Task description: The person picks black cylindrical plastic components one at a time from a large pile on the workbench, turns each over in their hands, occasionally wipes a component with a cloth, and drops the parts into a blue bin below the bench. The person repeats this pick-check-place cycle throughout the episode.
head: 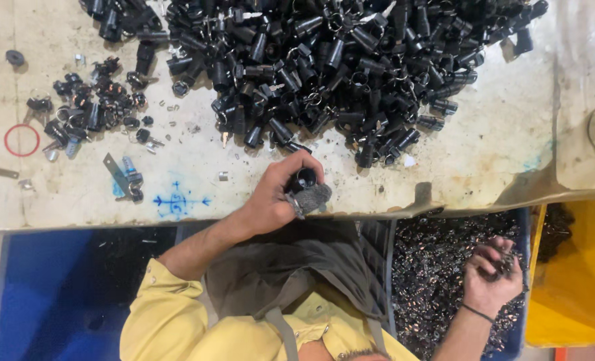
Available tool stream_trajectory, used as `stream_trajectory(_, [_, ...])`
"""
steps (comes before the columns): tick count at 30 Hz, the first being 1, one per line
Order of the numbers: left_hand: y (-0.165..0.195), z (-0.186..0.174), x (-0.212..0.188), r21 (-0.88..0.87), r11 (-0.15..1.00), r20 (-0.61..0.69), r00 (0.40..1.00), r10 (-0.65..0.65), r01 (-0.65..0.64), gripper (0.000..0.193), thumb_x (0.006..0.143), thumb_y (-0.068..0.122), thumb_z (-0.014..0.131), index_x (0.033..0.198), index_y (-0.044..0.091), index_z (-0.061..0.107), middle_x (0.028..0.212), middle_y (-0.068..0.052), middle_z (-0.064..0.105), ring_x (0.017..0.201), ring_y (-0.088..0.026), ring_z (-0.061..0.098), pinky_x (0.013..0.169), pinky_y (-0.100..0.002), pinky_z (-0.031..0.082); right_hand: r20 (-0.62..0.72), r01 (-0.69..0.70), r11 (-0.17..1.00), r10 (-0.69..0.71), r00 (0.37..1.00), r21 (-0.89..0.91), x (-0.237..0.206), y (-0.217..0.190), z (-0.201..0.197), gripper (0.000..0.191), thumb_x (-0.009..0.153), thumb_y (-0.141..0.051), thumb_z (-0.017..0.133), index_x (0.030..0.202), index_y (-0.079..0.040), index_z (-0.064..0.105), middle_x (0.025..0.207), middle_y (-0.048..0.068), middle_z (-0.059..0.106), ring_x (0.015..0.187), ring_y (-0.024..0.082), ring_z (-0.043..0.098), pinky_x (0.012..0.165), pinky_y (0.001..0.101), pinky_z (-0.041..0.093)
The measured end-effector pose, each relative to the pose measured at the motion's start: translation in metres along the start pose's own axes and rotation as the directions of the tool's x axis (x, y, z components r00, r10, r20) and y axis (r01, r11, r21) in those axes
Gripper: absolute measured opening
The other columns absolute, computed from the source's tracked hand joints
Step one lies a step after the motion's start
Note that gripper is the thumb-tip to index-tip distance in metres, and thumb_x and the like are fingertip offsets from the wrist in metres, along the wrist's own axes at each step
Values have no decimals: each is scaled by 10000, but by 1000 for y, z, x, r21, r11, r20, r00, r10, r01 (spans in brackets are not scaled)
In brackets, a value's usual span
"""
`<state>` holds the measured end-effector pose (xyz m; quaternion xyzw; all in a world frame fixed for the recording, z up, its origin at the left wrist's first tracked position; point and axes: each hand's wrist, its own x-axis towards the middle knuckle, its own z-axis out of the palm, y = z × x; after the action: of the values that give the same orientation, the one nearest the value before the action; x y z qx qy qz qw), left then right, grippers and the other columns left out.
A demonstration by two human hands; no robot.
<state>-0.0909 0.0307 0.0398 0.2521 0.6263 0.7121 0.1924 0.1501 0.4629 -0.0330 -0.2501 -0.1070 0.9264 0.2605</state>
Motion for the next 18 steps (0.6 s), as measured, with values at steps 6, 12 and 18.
stream_trajectory(6, [-16, 25, -10, -37, 999, -23, 1000, -6, 5, 257, 765, 21, 620, 1018, 56, 590, 822, 10, 601, 747, -63, 542, 674, -242, 444, 195, -278, 954, 295, 935, -110, -18, 54, 34, 276, 937, -122, 568, 1180, -15, 643, 989, 97, 605, 770, 167, 542, 488, 227, 456])
stream_trajectory(12, [-25, 76, -34, 192, 979, -92, 993, 81, -62, 340, 704, 23, 666, 1035, 61, 596, 891, -110, 625, 797, -275, 660, 725, -347, 521, 148, -639, 759, 651, 744, -124, -22, 197, 76, 272, 1082, -280, 636, 1161, -23, 600, 818, 19, 525, 704, 131, 502, 454, 219, 366])
stream_trajectory(18, [-24, 67, -63, 479, 874, -213, 954, 211, -86, 404, 658, 34, 730, 1040, 91, 614, 904, -110, 679, 857, -347, 704, 754, -420, 551, 95, -429, 620, 633, 768, -657, -24, 266, 113, 360, 908, -255, 673, 1158, -5, 607, 1004, 101, 641, 924, 170, 622, 851, 278, 540])
